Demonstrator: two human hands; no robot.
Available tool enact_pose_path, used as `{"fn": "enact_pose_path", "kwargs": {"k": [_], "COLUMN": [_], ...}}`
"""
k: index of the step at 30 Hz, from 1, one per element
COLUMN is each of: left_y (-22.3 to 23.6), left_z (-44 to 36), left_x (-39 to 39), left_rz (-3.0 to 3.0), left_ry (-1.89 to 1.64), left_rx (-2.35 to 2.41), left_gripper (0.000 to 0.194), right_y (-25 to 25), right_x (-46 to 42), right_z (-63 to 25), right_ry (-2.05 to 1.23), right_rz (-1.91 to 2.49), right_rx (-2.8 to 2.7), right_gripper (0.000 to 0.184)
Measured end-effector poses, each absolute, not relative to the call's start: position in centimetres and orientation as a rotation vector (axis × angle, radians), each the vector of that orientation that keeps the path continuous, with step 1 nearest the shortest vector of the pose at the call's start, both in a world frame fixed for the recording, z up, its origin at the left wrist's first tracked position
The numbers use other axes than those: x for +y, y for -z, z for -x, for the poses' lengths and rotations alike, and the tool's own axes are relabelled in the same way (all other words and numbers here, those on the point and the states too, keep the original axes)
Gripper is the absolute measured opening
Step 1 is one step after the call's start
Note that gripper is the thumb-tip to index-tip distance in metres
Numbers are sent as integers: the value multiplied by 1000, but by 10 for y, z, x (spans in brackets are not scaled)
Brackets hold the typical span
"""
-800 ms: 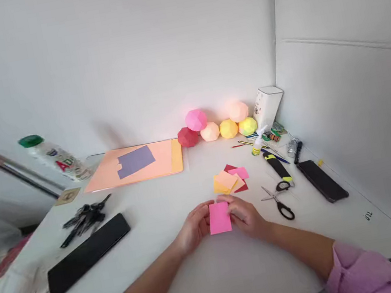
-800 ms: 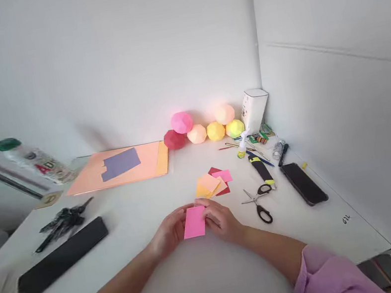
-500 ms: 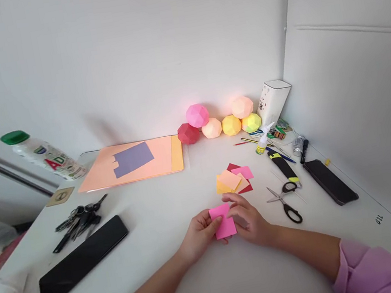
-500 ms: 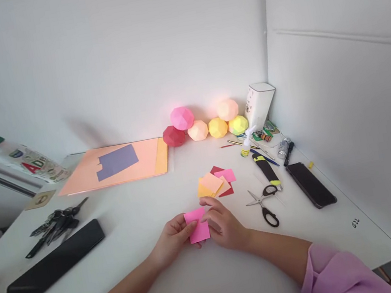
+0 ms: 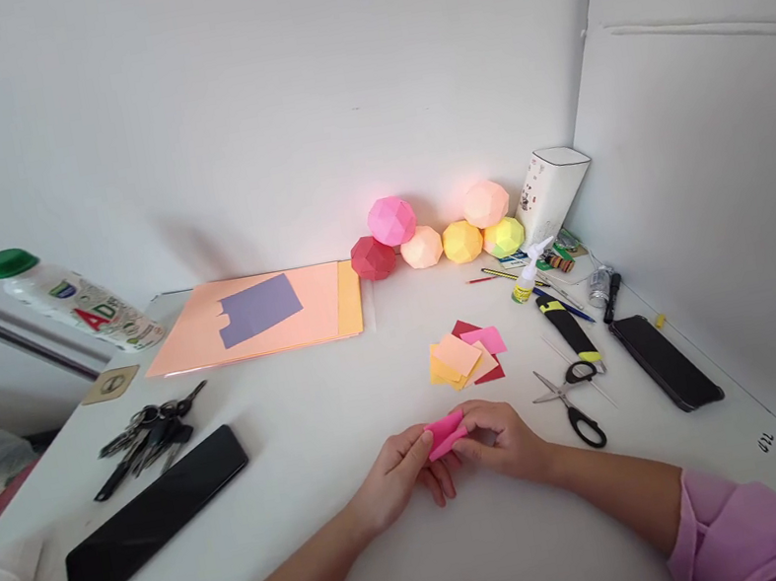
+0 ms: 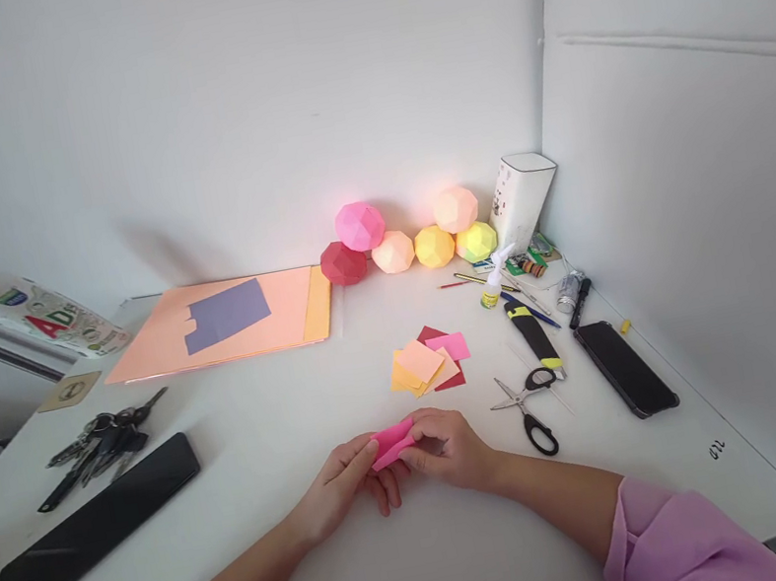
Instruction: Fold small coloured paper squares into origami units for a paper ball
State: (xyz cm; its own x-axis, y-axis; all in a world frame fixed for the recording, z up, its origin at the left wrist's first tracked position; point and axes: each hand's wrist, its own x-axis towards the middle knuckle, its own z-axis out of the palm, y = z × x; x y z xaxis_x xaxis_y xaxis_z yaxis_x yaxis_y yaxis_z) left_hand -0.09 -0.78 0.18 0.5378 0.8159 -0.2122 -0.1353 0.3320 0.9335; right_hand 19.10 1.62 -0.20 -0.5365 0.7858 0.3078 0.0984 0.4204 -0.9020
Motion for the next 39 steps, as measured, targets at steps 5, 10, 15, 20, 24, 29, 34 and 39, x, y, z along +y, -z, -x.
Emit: {"fn": "enact_pose_path", "kwargs": {"k": [5, 10, 15, 20, 24, 29, 34, 39], "left_y": [1, 5, 4, 4, 6, 7, 6, 7], "left_z": [1, -3, -4, -5, -5, -4, -4, -6], "left_x": [-11, -12, -12, -13, -13, -15, -16, -15], "left_rz": [-1101, -1079, -1091, -1098, -1114, -1107, -1082, -1082], "left_ry": [-712, -721, -727, -729, -739, -754, -778, -782], "left_rx": [790, 873, 918, 930, 923, 924, 917, 941], "left_gripper": [40, 35, 38, 39, 38, 33, 30, 32], "right_y": [0, 0, 6, 11, 11, 10, 12, 9], "right_x": [15, 13, 12, 11, 12, 14, 14, 13], "right_z": [-191, -191, -193, -194, -193, -192, -193, -192], "right_ry": [-1263, -1403, -1544, -1639, -1656, -1635, -1627, -1651], "right_rz": [882, 945, 966, 1018, 996, 968, 957, 946], "right_rx": [-1867, -1796, -1659, -1553, -1626, -1641, -1663, -1664], "right_gripper": [17, 17, 20, 47, 33, 26, 25, 25]}}
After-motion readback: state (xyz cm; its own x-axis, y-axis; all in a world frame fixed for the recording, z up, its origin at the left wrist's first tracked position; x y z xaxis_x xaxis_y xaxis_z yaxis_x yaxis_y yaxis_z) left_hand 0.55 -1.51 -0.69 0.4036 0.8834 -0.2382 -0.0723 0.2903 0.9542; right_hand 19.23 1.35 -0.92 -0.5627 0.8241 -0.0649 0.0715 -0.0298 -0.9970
